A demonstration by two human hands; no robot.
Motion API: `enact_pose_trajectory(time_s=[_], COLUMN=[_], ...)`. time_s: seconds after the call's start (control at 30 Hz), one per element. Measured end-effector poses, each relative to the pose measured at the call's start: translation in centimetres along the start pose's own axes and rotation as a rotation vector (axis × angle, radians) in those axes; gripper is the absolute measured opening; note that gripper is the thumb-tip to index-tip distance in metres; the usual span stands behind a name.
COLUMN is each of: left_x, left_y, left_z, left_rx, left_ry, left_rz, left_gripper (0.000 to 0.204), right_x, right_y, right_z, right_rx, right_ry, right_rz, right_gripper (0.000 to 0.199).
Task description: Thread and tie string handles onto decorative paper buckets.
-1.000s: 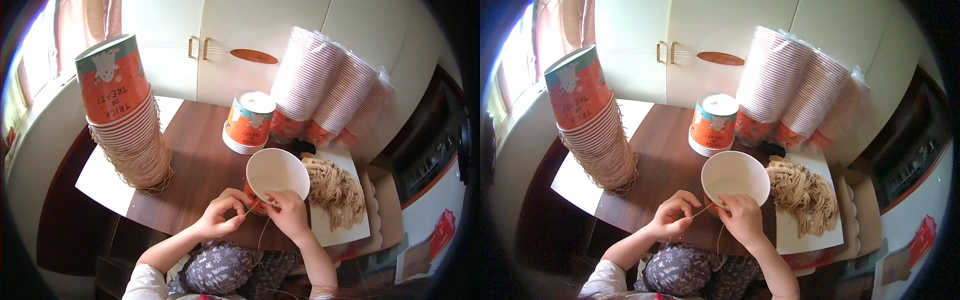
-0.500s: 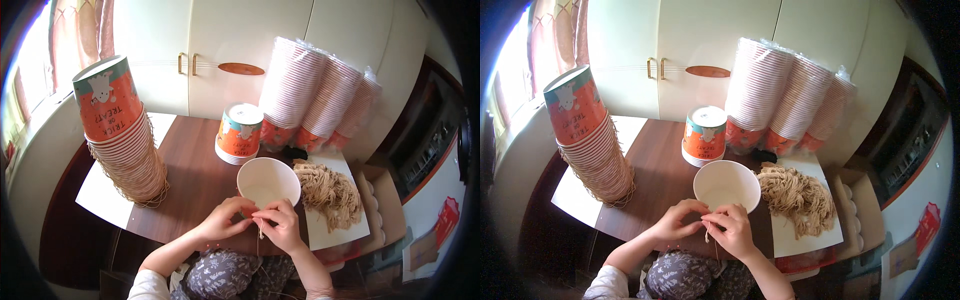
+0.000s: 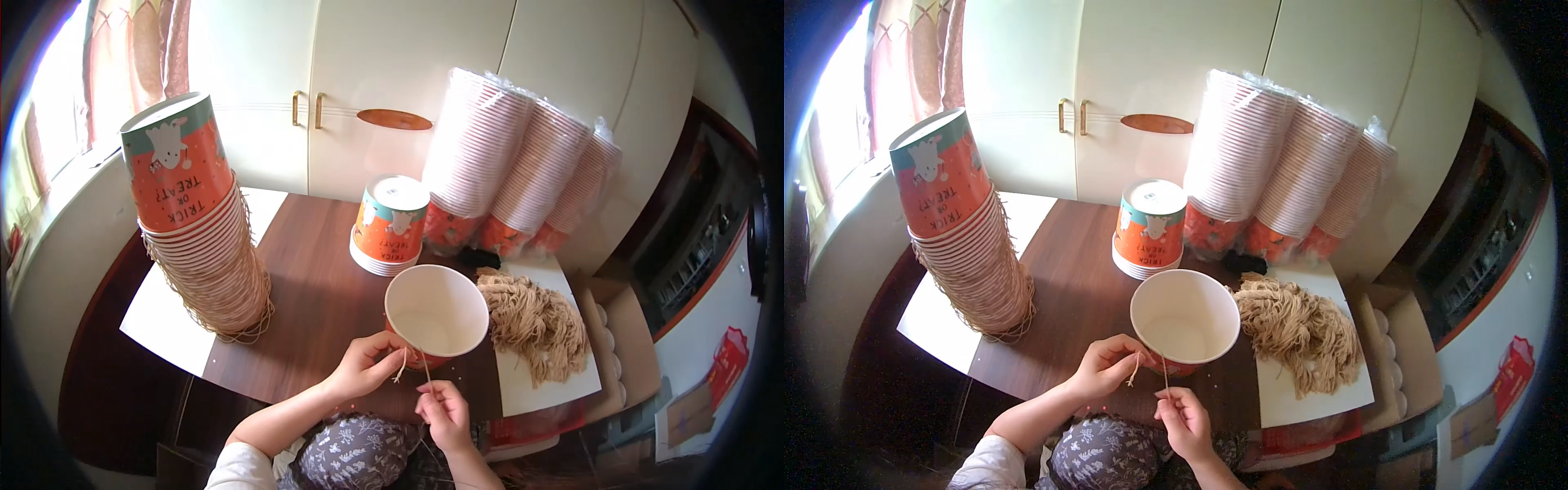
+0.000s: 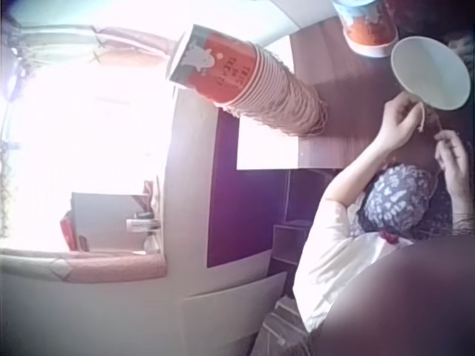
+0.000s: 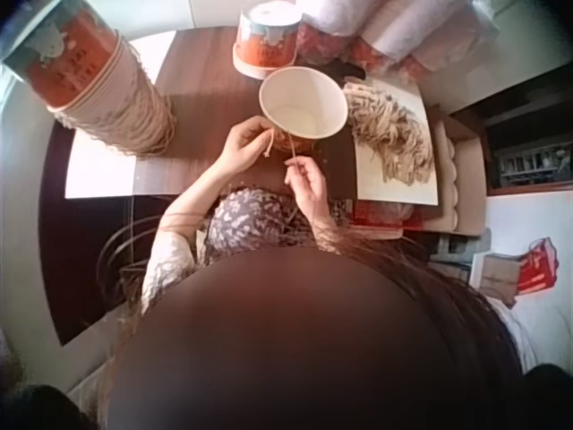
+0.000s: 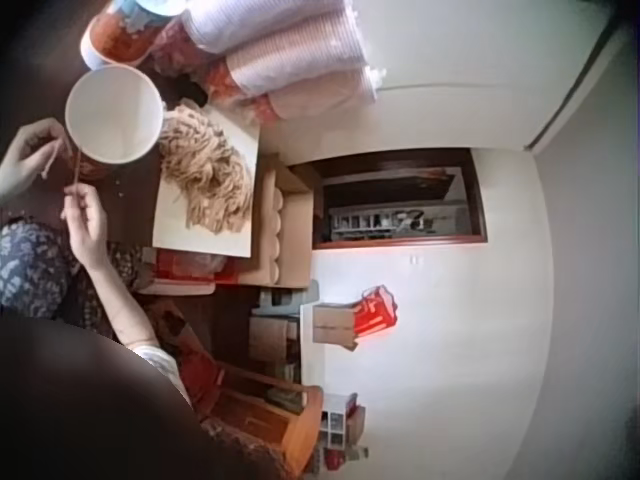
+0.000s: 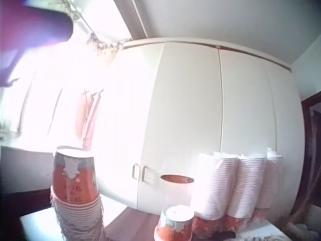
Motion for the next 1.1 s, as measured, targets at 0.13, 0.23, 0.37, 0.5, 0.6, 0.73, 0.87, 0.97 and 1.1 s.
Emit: enact_pose_trajectory(time_s=[0.13, 0.23, 0.37, 0.5, 0.6, 0.73, 0.87, 0.97, 1.1], left_x=[0.1, 0.0, -0.9, -1.6, -1.8, -1.1, -0.9, -0.8, -0.6], left_y=[-0.1, -0.7, -1.2, -0.7, -0.5, -0.2, -0.2, -0.4, -0.4], left_z=[-0.1, 0.0, 1.0, 2.4, 2.6, 2.3, 2.8, 2.9, 3.4], left_rx=[0.078, 0.131, -0.019, -0.2, -0.175, -0.189, -0.151, -0.187, -0.24], left_ry=[0.017, -0.205, -0.494, -0.738, -0.768, -0.664, -0.556, -0.606, -0.703], left_rz=[-0.006, 0.048, 0.02, -0.209, -0.274, -0.266, -0.268, -0.27, -0.19], left_gripper=[0.015, 0.016, 0.011, 0.018, 0.017, 0.016, 0.015, 0.016, 0.018], right_x=[-0.7, -1.5, -2.2, -1.9, -2.0, -2.0, 0.3, 0.5, -0.5], right_y=[0.0, -0.3, -0.3, -1.8, -2.1, -2.0, -2.9, -4.1, -4.6], right_z=[-3.7, -4.9, -6.6, -8.3, -8.0, -8.1, -8.0, -7.1, -7.1], right_rx=[0.112, 0.293, 0.421, 0.444, 0.458, 0.473, 0.451, 0.501, 0.501], right_ry=[0.447, 0.782, 0.995, 1.0, 0.984, 0.947, 1.025, 1.111, 1.23], right_rz=[0.058, 0.07, 0.011, 0.012, -0.025, -0.099, 0.107, 0.043, 0.038], right_gripper=[0.011, 0.006, 0.005, 0.006, 0.007, 0.007, 0.006, 0.019, 0.022])
Point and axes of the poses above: each hand's wrist, its own y-axis away from the middle knuckle, its own x-axis out of the back of the hand, z = x × y, the point moved 5 cm from there along -y, towards the middle knuckle, and after that the axes turned 10 degrees about -z, right-handed, at the moved point
